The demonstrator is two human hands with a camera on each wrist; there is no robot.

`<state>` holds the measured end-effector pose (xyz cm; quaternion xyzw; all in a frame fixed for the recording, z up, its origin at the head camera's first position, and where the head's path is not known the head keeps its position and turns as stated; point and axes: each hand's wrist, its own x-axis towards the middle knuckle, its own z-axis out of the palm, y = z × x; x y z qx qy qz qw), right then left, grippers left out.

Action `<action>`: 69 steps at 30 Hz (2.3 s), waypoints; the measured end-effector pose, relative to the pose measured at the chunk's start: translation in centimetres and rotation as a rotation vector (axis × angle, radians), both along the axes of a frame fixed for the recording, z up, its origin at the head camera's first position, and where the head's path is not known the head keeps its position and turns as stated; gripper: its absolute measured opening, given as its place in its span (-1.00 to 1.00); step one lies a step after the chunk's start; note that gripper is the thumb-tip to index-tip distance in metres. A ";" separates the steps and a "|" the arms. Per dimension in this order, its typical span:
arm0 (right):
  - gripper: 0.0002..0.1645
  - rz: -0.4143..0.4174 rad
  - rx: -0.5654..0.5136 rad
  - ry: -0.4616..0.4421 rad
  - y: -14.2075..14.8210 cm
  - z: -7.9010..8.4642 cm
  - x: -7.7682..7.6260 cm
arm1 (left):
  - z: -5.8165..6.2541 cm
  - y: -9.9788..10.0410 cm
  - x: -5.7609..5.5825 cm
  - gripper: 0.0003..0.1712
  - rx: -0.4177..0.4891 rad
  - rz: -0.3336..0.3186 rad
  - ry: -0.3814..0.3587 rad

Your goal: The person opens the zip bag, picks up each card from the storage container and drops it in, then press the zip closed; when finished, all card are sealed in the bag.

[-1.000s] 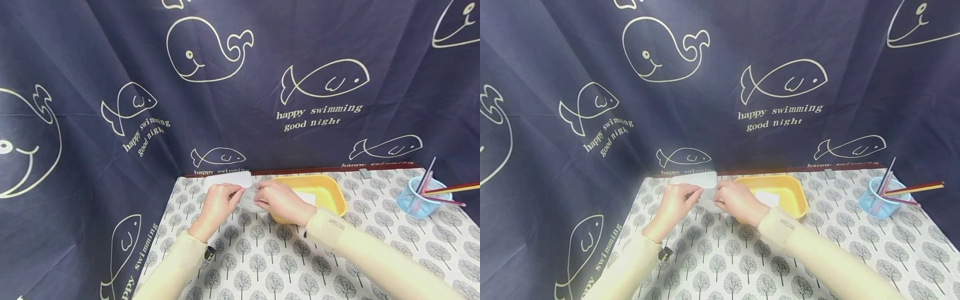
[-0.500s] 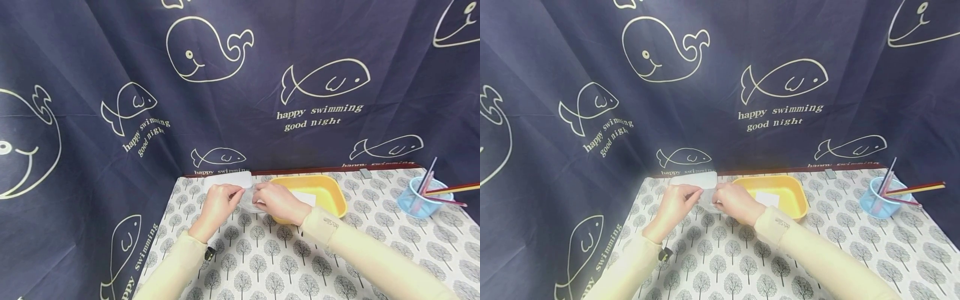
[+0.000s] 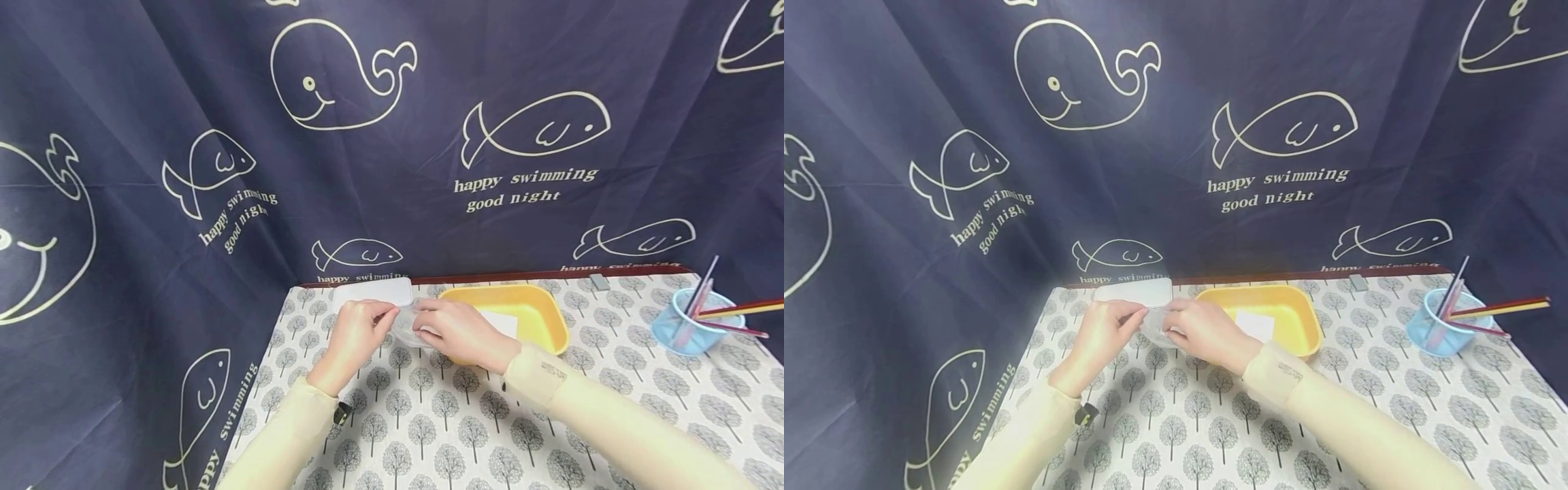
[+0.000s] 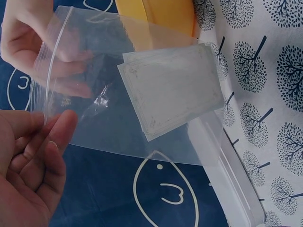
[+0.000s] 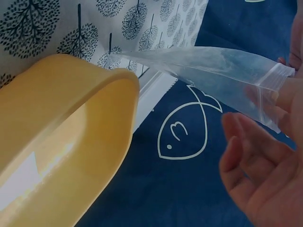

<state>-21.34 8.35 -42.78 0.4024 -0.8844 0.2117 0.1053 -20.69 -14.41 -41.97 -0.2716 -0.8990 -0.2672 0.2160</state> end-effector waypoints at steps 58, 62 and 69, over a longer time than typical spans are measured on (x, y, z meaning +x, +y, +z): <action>-0.58 -0.303 0.367 -0.432 13.1 -6.0 -6.3 | 0.3 0.0 0.4 -0.87 0.001 0.001 -0.020; -0.52 -0.327 0.392 -0.468 12.8 -6.2 -6.1 | 0.2 0.0 0.3 -0.87 0.004 0.002 -0.024; -0.46 -0.327 0.467 -0.445 12.3 -6.7 -6.2 | 0.2 0.0 0.5 -0.89 0.012 0.002 -0.037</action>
